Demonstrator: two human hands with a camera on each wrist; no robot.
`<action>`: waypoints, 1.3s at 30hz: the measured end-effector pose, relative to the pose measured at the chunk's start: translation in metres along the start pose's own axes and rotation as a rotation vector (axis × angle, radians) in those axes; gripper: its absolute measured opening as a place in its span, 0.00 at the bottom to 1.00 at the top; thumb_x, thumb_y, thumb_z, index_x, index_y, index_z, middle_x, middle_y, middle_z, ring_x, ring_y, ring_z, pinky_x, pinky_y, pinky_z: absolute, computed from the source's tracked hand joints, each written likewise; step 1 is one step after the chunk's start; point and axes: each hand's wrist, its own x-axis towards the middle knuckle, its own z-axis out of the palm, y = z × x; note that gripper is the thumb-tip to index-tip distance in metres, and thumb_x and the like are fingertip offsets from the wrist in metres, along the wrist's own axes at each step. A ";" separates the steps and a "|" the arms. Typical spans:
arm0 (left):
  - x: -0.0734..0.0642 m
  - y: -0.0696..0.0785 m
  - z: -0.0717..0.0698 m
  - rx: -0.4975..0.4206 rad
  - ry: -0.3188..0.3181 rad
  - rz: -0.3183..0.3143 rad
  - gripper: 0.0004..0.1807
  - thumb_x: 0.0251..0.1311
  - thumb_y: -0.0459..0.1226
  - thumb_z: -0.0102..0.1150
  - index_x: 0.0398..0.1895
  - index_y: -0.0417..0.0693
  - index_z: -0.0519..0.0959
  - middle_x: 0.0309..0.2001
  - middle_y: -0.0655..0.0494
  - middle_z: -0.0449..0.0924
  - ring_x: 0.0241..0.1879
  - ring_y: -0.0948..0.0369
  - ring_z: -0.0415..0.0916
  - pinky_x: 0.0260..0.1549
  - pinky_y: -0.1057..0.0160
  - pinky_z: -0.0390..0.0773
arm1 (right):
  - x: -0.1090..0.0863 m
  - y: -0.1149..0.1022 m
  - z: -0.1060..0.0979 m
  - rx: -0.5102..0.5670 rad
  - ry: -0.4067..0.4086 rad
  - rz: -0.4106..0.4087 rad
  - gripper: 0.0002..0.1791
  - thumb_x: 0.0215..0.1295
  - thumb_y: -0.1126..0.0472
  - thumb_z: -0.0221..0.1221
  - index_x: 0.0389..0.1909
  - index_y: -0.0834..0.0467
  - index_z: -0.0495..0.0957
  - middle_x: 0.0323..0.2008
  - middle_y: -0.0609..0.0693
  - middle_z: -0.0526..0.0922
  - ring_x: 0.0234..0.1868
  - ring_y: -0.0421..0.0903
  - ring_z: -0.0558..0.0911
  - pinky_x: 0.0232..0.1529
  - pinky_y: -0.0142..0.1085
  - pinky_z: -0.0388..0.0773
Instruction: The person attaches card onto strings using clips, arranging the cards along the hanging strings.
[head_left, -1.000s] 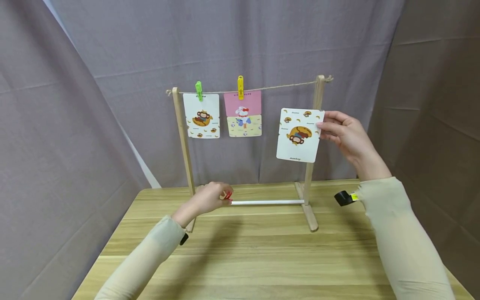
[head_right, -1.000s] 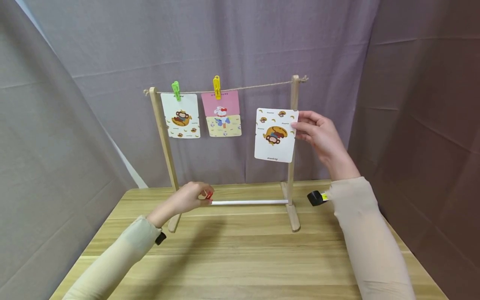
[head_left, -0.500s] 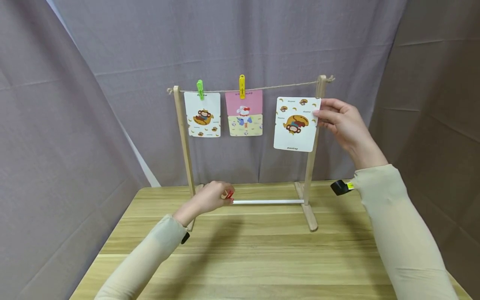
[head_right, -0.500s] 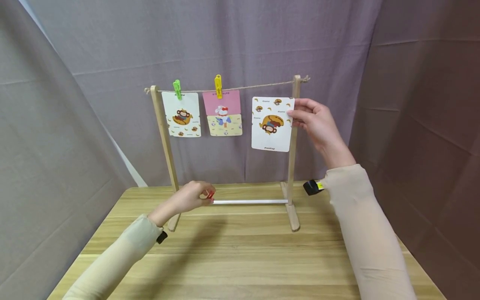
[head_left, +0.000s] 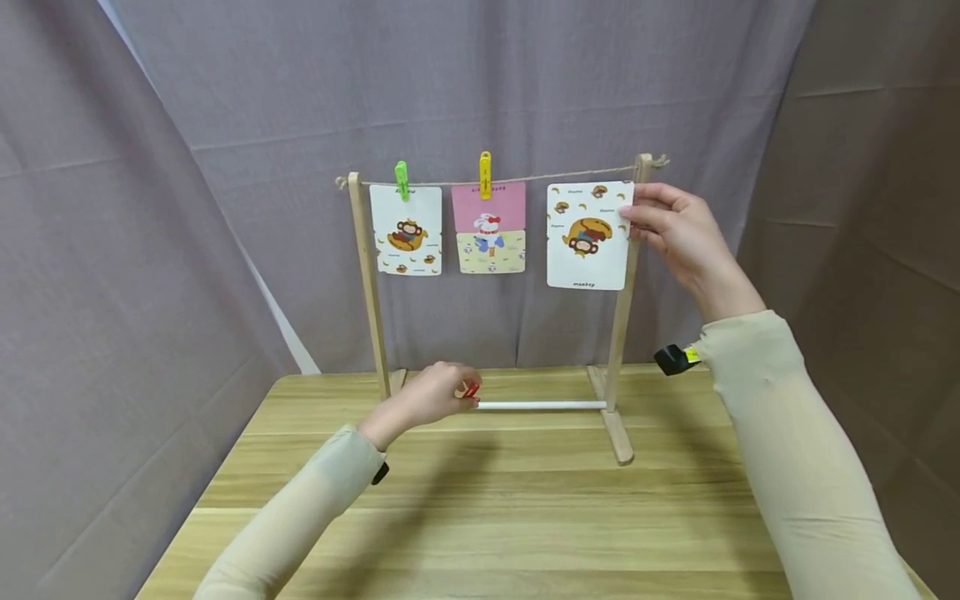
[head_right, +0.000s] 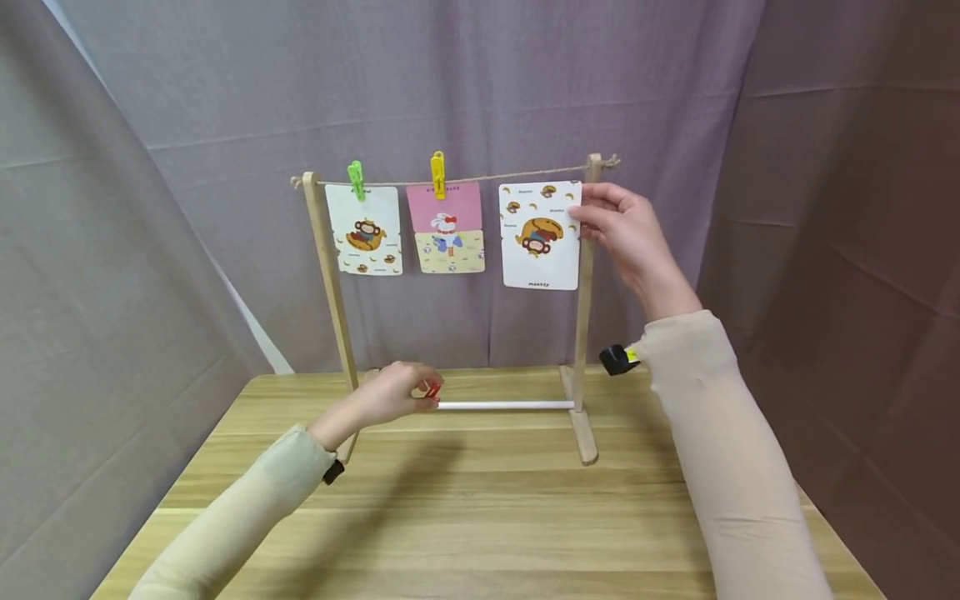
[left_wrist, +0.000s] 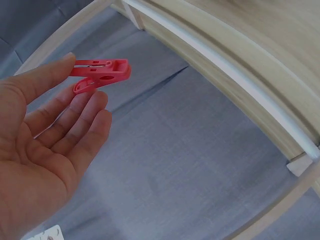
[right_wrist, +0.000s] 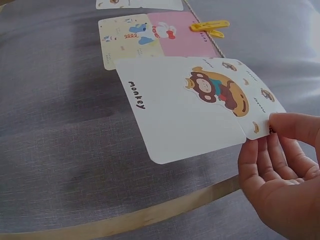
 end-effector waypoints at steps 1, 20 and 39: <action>0.001 0.001 -0.001 0.008 0.001 0.007 0.12 0.64 0.36 0.68 0.48 0.43 0.82 0.44 0.51 0.85 0.46 0.51 0.84 0.43 0.56 0.83 | 0.000 -0.001 0.001 0.010 0.001 -0.002 0.10 0.63 0.71 0.66 0.44 0.59 0.81 0.36 0.49 0.84 0.34 0.41 0.81 0.34 0.28 0.80; 0.016 0.015 -0.014 0.060 0.035 0.068 0.08 0.64 0.36 0.68 0.42 0.44 0.82 0.41 0.52 0.85 0.44 0.55 0.84 0.43 0.58 0.83 | 0.007 0.004 0.009 0.019 0.045 -0.034 0.09 0.63 0.74 0.65 0.37 0.58 0.84 0.31 0.47 0.87 0.33 0.40 0.83 0.33 0.27 0.81; 0.047 0.040 -0.031 0.164 0.080 0.141 0.07 0.62 0.37 0.70 0.39 0.44 0.82 0.32 0.55 0.81 0.31 0.63 0.72 0.34 0.62 0.77 | 0.007 0.009 0.007 -0.040 0.077 -0.033 0.08 0.62 0.72 0.67 0.37 0.56 0.84 0.31 0.46 0.87 0.33 0.39 0.84 0.35 0.27 0.82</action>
